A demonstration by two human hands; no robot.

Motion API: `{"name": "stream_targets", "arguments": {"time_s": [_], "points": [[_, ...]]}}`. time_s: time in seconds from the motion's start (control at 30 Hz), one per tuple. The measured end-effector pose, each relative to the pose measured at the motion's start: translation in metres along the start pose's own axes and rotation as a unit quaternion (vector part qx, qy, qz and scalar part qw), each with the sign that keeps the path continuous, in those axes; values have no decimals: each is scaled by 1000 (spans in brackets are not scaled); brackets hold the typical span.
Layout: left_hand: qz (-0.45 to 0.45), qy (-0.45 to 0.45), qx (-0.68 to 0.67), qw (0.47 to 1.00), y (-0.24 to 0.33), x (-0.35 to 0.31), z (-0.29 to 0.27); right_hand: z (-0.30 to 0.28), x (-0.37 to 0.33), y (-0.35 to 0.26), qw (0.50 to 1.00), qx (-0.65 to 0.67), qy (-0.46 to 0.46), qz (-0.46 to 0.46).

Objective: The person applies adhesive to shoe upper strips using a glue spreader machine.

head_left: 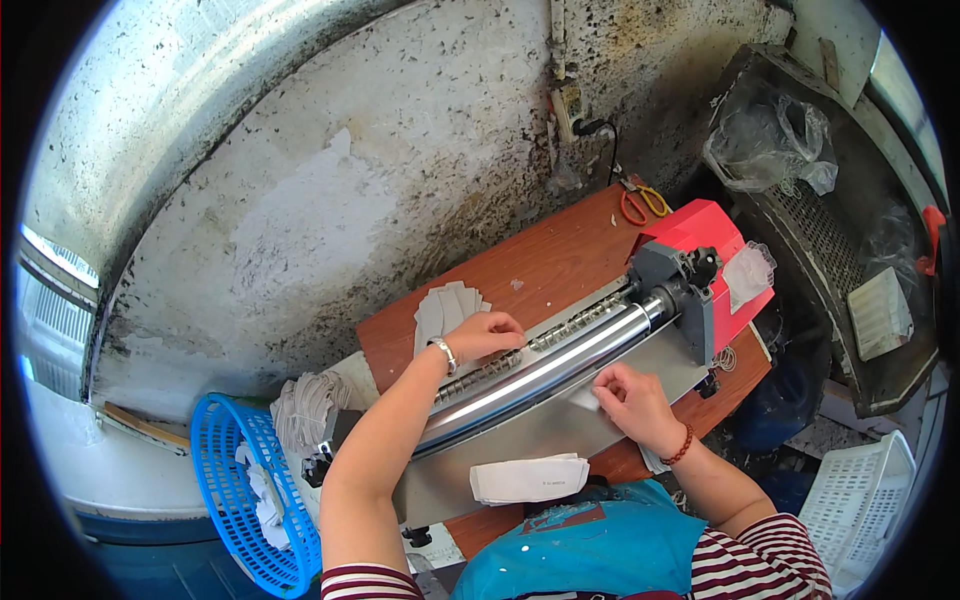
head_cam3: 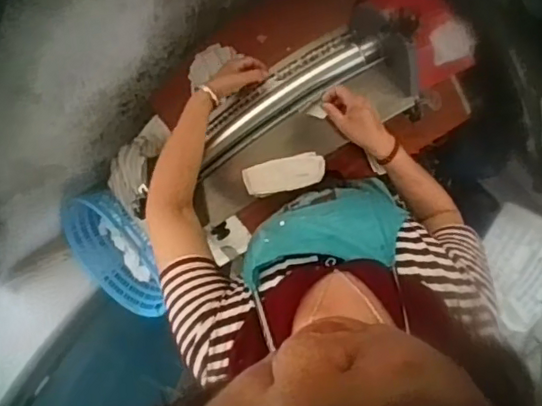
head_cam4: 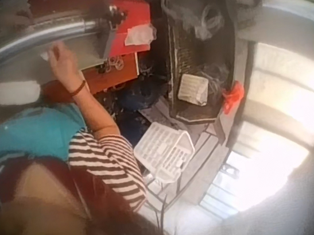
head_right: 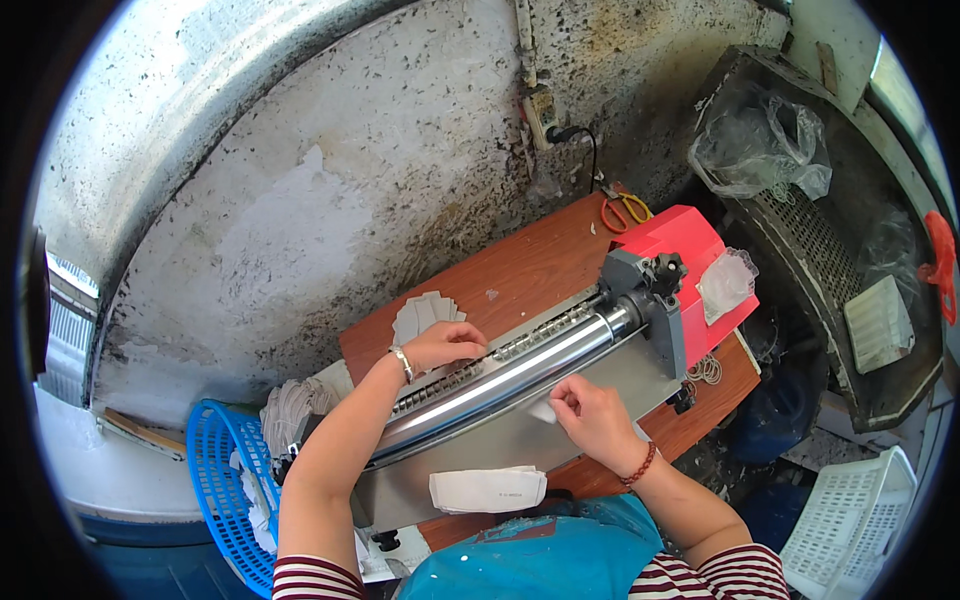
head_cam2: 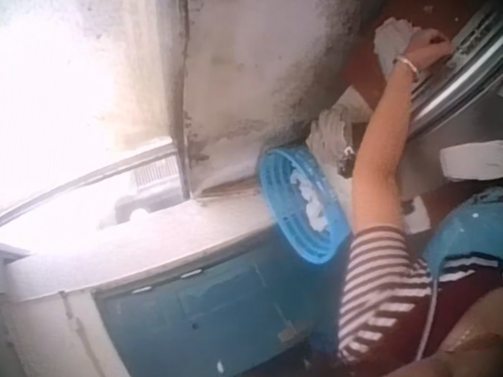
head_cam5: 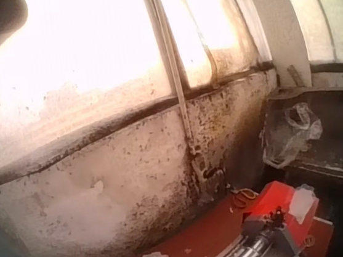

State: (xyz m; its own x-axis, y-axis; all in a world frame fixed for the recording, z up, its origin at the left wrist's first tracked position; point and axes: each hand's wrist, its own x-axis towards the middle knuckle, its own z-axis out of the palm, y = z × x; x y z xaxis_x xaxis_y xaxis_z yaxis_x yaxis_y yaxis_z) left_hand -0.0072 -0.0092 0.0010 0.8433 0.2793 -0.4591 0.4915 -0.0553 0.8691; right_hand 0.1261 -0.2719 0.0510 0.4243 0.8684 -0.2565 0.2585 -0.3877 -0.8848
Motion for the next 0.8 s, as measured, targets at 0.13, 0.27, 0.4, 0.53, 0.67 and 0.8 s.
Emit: {"name": "stream_targets", "arguments": {"time_s": [0.13,0.27,0.4,0.53,0.67,0.8], "points": [[43,15,125,991,-11,11,0,13,-21,-8,974,-107,25,-195],[35,146,161,975,-8,12,-22,27,-32,-15,925,-181,-44,-331],[80,353,233,903,-14,0,-50,36,-35,-5,903,-211,-75,-367],[20,425,452,784,-25,-15,-70,41,-38,-2,878,-235,-33,-414],[-56,258,576,774,-45,-14,-59,47,-40,1,862,-259,9,-435],[-225,59,456,859,-45,-10,-51,51,-39,5,850,-251,30,-461]]}}
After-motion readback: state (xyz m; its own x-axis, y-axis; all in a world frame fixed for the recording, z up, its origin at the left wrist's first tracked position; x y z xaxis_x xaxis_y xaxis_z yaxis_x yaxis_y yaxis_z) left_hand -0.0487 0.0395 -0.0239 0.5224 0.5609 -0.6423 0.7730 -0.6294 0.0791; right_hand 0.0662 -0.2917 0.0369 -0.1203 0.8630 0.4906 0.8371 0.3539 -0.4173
